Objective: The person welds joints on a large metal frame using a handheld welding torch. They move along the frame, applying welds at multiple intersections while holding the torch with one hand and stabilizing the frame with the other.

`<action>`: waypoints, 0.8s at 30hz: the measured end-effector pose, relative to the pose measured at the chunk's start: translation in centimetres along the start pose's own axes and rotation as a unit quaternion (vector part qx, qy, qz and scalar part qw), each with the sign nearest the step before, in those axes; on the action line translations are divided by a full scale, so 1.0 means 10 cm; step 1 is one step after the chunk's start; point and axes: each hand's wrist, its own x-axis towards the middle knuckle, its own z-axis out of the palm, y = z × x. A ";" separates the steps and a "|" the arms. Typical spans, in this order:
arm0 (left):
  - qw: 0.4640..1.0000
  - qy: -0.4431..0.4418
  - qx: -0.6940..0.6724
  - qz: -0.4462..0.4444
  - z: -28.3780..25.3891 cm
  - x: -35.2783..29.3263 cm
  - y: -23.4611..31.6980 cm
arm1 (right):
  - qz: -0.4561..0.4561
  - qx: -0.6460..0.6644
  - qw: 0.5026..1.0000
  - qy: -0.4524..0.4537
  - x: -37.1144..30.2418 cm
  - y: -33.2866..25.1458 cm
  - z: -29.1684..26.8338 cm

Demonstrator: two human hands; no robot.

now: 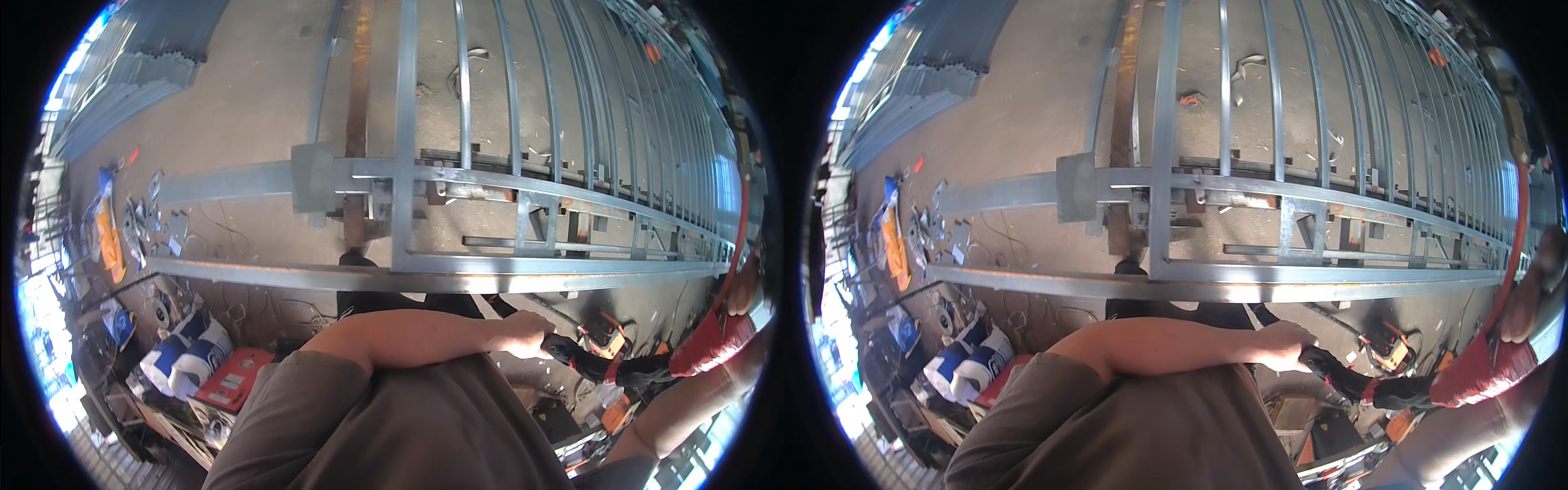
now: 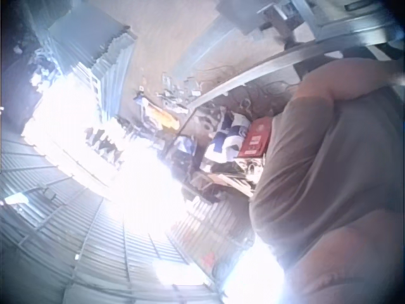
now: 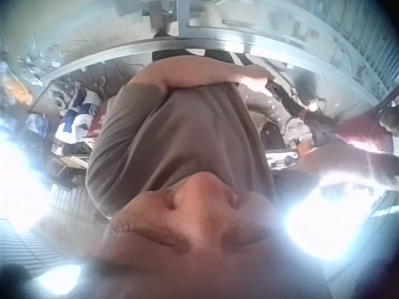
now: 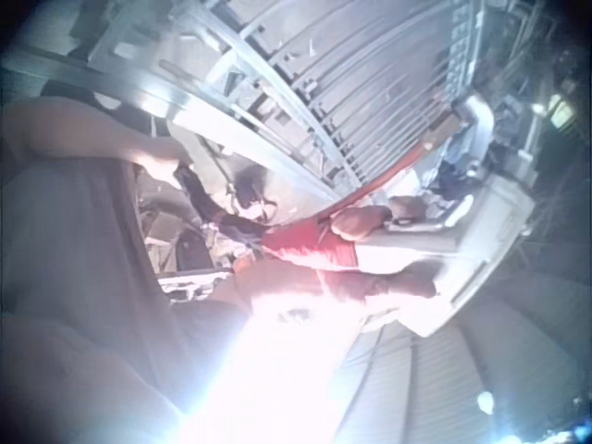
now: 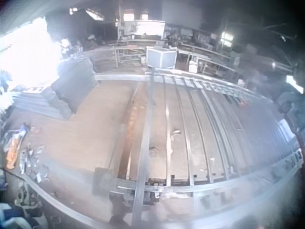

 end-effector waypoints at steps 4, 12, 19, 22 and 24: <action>0.992 -0.019 0.096 0.077 -0.02 0.52 0.07 | 0.023 0.004 0.999 0.022 -0.08 0.46 -0.91; 0.905 0.342 0.096 -0.234 -1.57 -0.33 -0.35 | 0.044 -0.026 0.997 -0.064 0.59 0.71 -1.69; 0.801 0.493 0.157 -0.300 -3.17 -0.26 -0.84 | 0.072 -0.058 0.939 -0.332 1.83 0.64 -0.73; 0.805 0.396 0.169 -0.408 -3.42 0.04 -0.98 | 0.084 -0.083 0.897 -0.426 2.23 0.86 0.07; 0.811 0.362 0.149 -0.434 -3.50 0.11 -1.01 | 0.191 -0.072 0.875 -0.440 2.44 1.04 0.51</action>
